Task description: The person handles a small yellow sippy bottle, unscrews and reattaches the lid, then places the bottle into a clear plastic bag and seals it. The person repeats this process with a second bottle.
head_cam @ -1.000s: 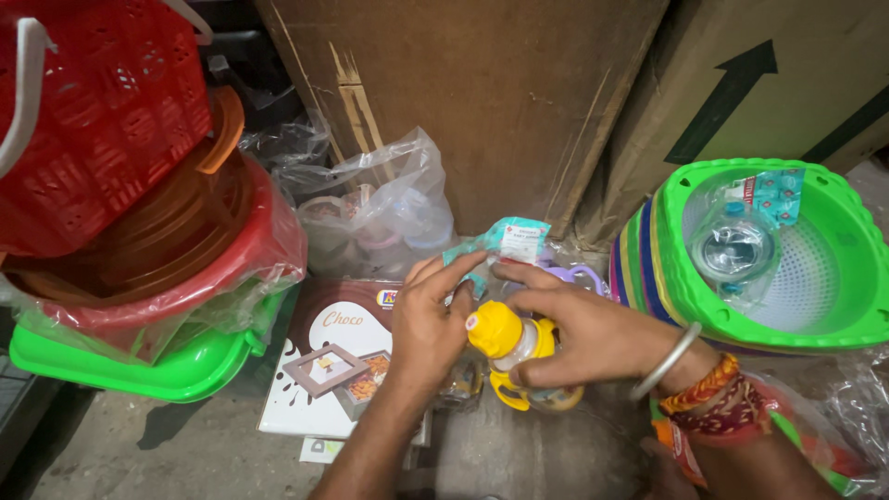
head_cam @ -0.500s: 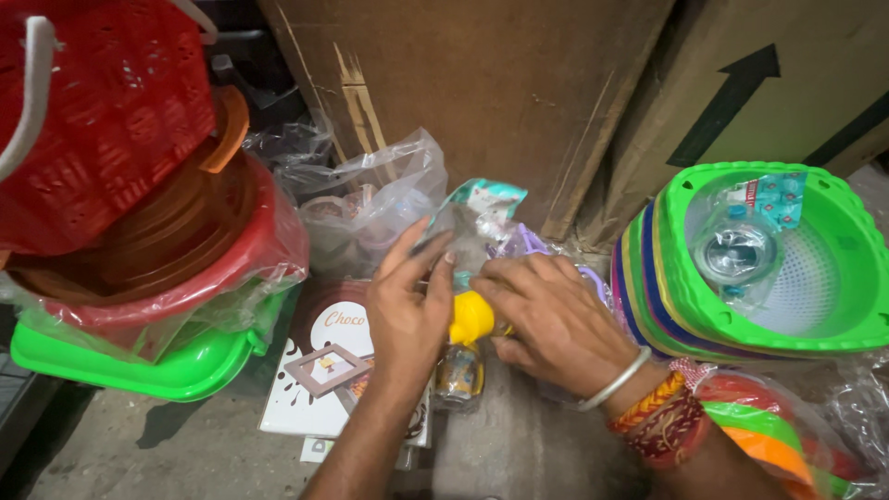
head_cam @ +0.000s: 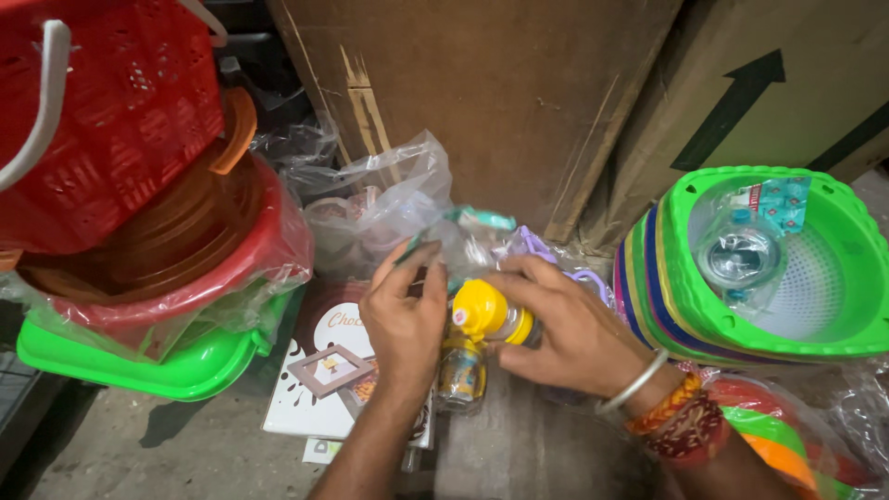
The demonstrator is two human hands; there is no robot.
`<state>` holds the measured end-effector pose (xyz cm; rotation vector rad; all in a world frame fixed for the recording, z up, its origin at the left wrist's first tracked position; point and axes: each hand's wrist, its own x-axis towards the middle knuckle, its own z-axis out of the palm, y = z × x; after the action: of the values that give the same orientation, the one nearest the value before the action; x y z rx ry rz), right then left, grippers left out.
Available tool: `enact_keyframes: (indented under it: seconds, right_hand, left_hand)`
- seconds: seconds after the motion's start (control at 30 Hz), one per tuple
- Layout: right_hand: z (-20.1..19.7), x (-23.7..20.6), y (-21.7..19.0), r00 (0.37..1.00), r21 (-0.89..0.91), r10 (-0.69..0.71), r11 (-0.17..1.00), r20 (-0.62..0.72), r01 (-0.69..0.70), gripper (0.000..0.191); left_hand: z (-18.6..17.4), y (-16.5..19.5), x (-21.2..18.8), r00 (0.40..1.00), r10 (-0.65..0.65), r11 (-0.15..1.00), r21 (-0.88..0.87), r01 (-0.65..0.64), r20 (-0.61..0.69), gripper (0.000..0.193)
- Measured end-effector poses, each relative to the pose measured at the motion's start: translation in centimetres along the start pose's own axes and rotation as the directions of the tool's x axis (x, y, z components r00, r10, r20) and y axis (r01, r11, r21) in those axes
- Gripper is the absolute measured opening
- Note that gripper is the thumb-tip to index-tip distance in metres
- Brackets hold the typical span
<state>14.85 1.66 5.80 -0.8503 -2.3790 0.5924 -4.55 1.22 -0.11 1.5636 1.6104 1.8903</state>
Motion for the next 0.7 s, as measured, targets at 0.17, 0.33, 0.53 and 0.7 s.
enact_keyframes:
  seconds: [0.17, 0.33, 0.53, 0.7]
  right_hand:
    - [-0.2, -0.1, 0.0, 0.99, 0.032, 0.142, 0.989, 0.025, -0.143, 0.064]
    - [0.1, 0.1, 0.5, 0.966, 0.024, 0.257, 0.966, 0.021, -0.257, 0.074]
    - [1.0, 0.4, 1.8, 0.713, 0.463, 0.697, 0.608, 0.08, -0.645, 0.06]
    - [0.4, 0.0, 2.9, 0.661, 0.823, 0.687, 0.161, 0.303, -0.545, 0.052]
  left_hand:
    - [0.2, 0.2, -0.7, 0.993, -0.106, 0.991, 0.09, 0.102, 0.042, 0.016]
    - [0.3, 0.0, -1.3, 0.996, -0.001, 0.989, 0.149, -0.013, 0.091, 0.029]
    - [0.6, -0.2, -1.3, 0.965, 0.09, 0.962, 0.231, -0.148, 0.246, 0.048]
    - [0.7, 0.2, -1.4, 0.918, 0.064, 0.953, 0.249, -0.173, 0.391, 0.053]
